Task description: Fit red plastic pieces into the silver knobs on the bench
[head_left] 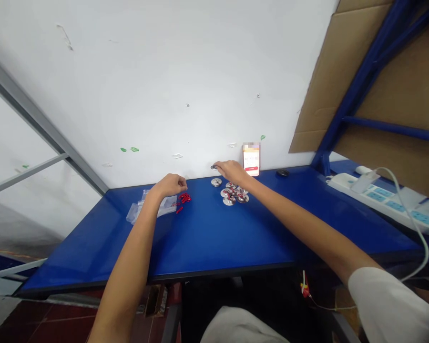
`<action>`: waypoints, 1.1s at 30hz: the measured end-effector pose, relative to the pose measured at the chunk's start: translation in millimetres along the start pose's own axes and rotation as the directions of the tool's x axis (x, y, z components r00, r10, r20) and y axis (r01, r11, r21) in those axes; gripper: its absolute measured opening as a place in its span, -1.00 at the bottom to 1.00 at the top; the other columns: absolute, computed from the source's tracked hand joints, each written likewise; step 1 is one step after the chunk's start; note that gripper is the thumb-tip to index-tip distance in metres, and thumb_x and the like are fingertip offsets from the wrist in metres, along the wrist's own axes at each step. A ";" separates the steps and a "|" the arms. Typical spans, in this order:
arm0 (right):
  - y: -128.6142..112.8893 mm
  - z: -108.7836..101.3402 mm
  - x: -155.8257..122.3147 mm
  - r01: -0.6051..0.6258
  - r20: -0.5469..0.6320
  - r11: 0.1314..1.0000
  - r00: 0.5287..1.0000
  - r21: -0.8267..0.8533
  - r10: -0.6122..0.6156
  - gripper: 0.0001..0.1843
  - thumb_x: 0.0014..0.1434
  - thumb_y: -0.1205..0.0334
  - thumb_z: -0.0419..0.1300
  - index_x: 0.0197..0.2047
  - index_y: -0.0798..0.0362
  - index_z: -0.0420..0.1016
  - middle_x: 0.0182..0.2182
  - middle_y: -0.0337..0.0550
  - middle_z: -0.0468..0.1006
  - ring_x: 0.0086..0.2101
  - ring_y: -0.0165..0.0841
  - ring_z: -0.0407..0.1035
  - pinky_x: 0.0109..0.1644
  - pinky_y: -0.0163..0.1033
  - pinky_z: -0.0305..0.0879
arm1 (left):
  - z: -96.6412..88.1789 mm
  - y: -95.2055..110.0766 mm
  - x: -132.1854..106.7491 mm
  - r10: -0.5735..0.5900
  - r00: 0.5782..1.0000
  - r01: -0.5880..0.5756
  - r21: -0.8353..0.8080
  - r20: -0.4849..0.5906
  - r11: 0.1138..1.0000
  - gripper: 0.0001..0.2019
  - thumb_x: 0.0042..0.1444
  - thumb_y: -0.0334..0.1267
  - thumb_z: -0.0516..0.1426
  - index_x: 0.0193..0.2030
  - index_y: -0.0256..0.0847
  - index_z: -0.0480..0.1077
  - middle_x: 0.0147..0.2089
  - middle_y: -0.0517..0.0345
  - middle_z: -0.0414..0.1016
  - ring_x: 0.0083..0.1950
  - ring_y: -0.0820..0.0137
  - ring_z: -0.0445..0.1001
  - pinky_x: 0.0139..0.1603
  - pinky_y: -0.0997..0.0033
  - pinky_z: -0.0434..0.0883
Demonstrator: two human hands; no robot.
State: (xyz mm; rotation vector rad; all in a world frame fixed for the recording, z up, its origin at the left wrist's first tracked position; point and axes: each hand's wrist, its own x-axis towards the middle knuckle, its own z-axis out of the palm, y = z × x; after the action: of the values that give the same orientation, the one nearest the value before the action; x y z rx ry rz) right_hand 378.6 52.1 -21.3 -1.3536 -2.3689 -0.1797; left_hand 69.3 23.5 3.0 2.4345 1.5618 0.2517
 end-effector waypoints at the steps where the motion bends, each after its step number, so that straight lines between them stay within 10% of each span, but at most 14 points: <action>1: -1.2 -5.2 -5.4 0.006 -0.034 0.999 0.999 0.032 -0.005 -0.60 0.59 0.16 0.03 0.28 0.01 0.60 -0.05 0.05 0.76 -0.11 -0.13 0.63 -0.04 -0.19 0.35 | 0.3 2.7 -0.6 0.004 0.999 -0.003 -0.017 0.045 1.000 -0.82 0.04 -0.21 0.20 -0.31 -0.13 0.66 -0.29 0.12 0.70 -0.26 0.27 0.59 -0.23 0.36 0.37; 11: 19.3 -17.4 -79.5 -0.026 -0.119 0.994 0.992 0.105 0.039 -0.65 0.52 0.16 0.12 0.19 -0.03 0.68 -0.22 -0.10 0.79 -0.28 -0.20 0.63 -0.24 -0.25 0.30 | 24.9 28.3 9.5 -0.145 0.977 0.117 0.173 0.158 0.978 -0.78 -0.03 -0.07 0.39 -0.52 -0.12 0.57 -0.44 0.07 0.62 -0.41 0.27 0.52 -0.37 0.34 0.29; 22: 15.9 -12.8 -85.1 -0.021 -0.159 0.941 0.984 0.338 0.079 -0.71 0.45 0.20 0.20 0.09 -0.02 0.73 -0.20 -0.11 0.79 -0.20 -0.18 0.68 -0.09 -0.22 0.48 | 24.8 23.0 11.7 0.112 0.992 -0.098 -0.194 0.065 0.976 -0.87 0.00 -0.18 0.25 -0.37 -0.17 0.59 -0.36 0.15 0.64 -0.31 0.31 0.56 -0.24 0.40 0.43; 27: 3.6 1.9 -83.0 -0.140 0.015 0.506 0.970 0.851 0.243 -0.73 0.42 0.08 0.25 -0.05 0.06 0.71 -0.22 -0.09 0.78 -0.22 -0.14 0.73 -0.20 -0.20 0.64 | 27.2 37.4 11.8 0.223 0.975 -0.181 -0.608 -0.006 0.773 -0.79 0.26 -0.09 0.17 -0.16 -0.19 0.40 -0.05 -0.06 0.70 -0.21 0.35 0.63 -0.19 0.37 0.50; 33: -15.4 4.7 -83.5 -0.269 0.249 0.022 0.919 0.963 0.305 -0.70 0.34 0.04 0.41 -0.08 0.12 0.70 -0.26 0.03 0.77 -0.23 -0.08 0.74 -0.06 -0.07 0.73 | 40.5 81.5 6.6 0.202 0.960 -0.278 -0.617 -0.192 0.736 -0.73 0.28 -0.07 0.25 -0.02 -0.19 0.41 -0.17 0.02 0.70 -0.18 0.30 0.67 -0.17 0.36 0.55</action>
State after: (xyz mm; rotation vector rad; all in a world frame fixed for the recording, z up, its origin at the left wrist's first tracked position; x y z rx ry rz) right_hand 401.6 -21.1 -58.1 -0.9228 -1.3325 1.3486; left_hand 153.8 -7.5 -12.0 2.0646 0.9492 0.8374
